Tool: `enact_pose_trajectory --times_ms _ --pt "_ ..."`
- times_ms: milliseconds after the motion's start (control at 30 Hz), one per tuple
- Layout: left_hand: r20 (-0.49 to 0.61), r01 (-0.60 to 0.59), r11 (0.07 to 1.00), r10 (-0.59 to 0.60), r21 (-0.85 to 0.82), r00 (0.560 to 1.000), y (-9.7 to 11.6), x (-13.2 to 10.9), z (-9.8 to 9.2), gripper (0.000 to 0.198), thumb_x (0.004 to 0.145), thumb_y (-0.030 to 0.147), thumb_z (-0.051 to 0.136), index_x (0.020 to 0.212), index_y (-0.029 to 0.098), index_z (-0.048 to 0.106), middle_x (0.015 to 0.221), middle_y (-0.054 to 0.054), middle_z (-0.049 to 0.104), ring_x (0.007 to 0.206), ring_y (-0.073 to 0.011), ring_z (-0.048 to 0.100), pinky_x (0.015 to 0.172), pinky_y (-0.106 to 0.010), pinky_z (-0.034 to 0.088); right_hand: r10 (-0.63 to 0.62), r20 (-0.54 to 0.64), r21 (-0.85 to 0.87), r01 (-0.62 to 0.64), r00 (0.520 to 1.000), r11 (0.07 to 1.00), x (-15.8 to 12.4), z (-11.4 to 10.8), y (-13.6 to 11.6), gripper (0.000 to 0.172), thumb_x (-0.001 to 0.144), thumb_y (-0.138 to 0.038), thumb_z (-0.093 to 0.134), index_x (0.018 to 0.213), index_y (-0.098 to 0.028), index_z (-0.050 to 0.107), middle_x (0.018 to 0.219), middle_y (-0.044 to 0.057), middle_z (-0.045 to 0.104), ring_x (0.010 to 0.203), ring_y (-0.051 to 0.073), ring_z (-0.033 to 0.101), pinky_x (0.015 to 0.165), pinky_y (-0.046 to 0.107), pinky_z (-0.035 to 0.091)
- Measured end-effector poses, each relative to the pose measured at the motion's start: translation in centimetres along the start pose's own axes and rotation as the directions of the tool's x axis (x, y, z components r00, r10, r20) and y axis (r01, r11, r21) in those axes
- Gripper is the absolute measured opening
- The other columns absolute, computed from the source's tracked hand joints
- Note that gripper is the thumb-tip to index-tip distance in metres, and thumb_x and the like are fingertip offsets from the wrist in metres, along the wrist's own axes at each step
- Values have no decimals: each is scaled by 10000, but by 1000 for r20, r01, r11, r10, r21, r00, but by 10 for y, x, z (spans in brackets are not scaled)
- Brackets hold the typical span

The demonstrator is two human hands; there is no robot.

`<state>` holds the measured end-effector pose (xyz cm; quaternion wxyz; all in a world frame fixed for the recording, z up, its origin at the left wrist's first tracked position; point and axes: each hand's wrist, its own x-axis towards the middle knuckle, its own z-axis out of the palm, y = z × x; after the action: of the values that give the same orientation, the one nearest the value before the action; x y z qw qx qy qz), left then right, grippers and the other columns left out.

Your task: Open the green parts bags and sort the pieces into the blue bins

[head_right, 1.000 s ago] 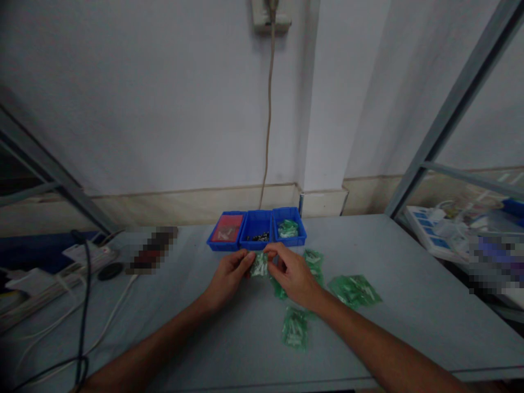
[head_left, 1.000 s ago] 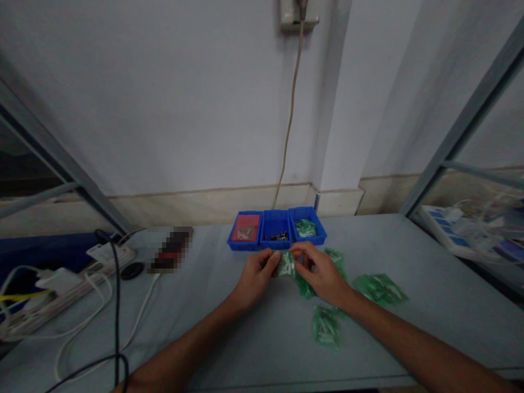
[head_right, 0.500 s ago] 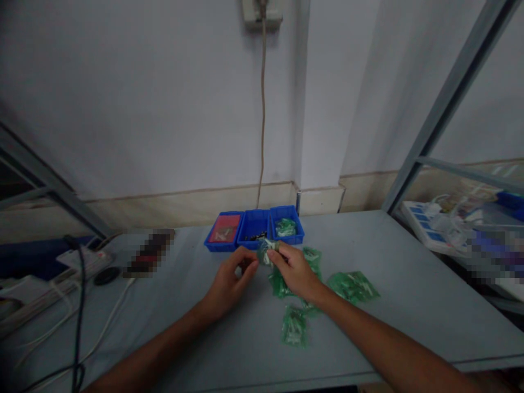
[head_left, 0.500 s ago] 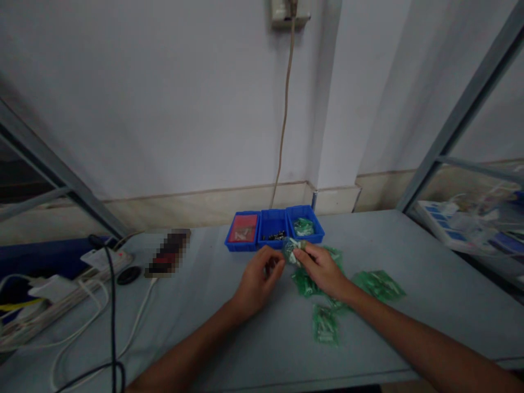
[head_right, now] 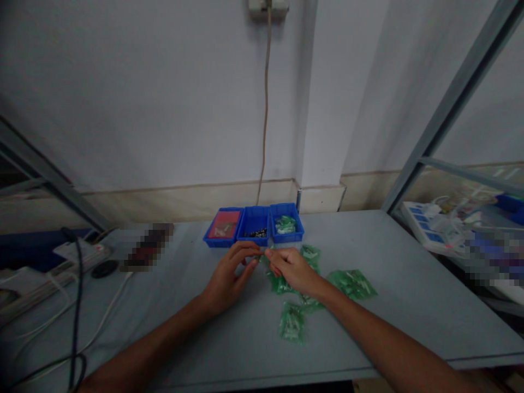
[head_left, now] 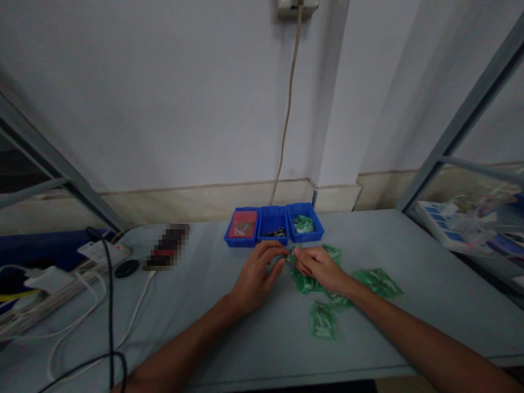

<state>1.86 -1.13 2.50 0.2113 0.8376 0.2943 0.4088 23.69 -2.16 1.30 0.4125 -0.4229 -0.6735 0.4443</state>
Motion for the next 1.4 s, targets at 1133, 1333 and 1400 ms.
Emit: enact_pose_trajectory --times_ms 1133,1333,1400 --pt "81 280 951 -271 -131 959 -10 0 4 309 1052 313 544 1328 207 634 976 -48 736 839 -181 679 735 -283 521 -550 -414 -690 144 725 710 15 -43 -3 257 1078 -238 465 1234 -221 669 1167 127 624 1119 296 603 1018 459 488" --pt "117 261 963 -252 -62 960 -9 -1 3 288 1051 305 551 1295 217 677 989 -47 750 855 -189 674 786 -309 524 -480 -273 -834 43 834 550 24 -52 21 263 1068 -212 481 1179 -217 719 1084 118 712 1051 318 563 964 475 458" --pt "125 251 967 -245 -41 962 -9 -1 2 282 1055 294 549 1295 228 681 1016 -46 756 875 -190 679 809 -313 527 -449 -233 -867 25 863 497 25 -53 26 267 1067 -203 484 1138 -222 741 1081 114 733 1069 325 543 979 480 442"
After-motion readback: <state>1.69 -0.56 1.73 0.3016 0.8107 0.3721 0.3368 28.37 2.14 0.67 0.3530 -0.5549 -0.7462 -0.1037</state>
